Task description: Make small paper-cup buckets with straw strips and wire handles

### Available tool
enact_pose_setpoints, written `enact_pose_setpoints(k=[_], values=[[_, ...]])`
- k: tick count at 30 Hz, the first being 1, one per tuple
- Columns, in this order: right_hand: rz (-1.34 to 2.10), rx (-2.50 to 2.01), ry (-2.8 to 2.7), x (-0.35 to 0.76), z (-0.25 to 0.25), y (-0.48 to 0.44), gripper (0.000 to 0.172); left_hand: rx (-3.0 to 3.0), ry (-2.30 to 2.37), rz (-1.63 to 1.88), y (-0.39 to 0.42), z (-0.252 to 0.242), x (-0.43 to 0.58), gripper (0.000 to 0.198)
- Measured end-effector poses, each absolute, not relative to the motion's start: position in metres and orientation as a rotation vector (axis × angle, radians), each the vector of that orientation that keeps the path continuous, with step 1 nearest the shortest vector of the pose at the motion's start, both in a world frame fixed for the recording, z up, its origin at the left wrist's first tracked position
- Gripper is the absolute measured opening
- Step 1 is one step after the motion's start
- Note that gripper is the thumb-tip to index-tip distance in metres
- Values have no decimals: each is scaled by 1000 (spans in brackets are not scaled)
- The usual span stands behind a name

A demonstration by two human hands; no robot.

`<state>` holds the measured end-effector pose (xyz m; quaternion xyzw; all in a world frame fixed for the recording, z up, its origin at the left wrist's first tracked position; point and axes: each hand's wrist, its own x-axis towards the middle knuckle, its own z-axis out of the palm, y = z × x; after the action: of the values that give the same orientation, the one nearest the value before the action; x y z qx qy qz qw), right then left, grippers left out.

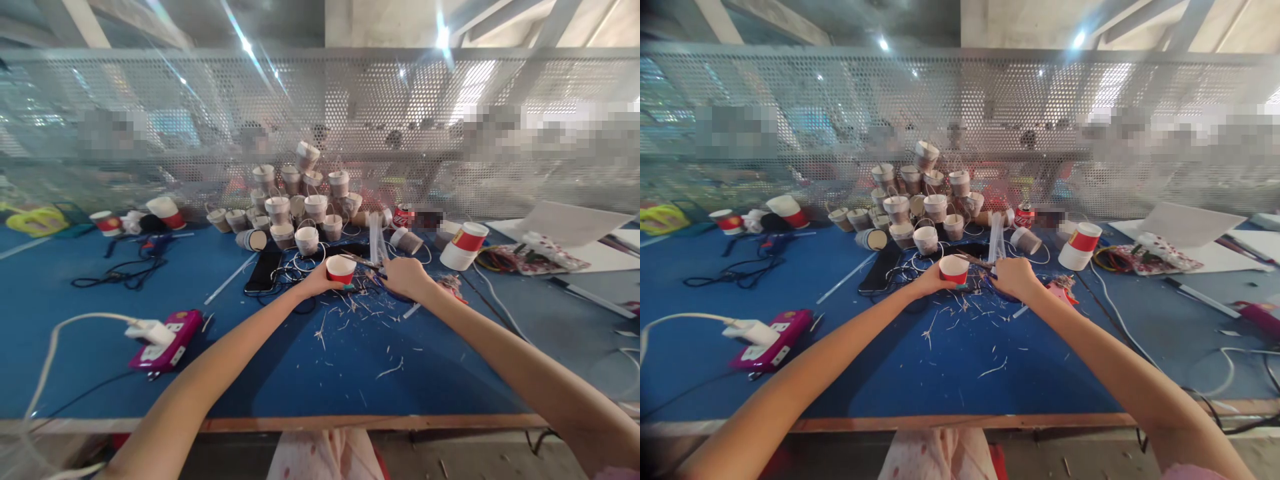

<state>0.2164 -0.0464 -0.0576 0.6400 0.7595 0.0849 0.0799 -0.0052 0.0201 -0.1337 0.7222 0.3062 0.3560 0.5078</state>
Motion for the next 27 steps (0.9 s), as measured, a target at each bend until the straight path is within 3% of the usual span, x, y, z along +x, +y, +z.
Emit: enact_pose_setpoints(k=[18, 27], values=[[211, 1925, 2279, 223, -70, -46, 67, 1659, 698, 811, 25, -127, -6, 73], [266, 1853, 2306, 221, -58, -47, 64, 1720, 604, 665, 33, -116, -6, 63]])
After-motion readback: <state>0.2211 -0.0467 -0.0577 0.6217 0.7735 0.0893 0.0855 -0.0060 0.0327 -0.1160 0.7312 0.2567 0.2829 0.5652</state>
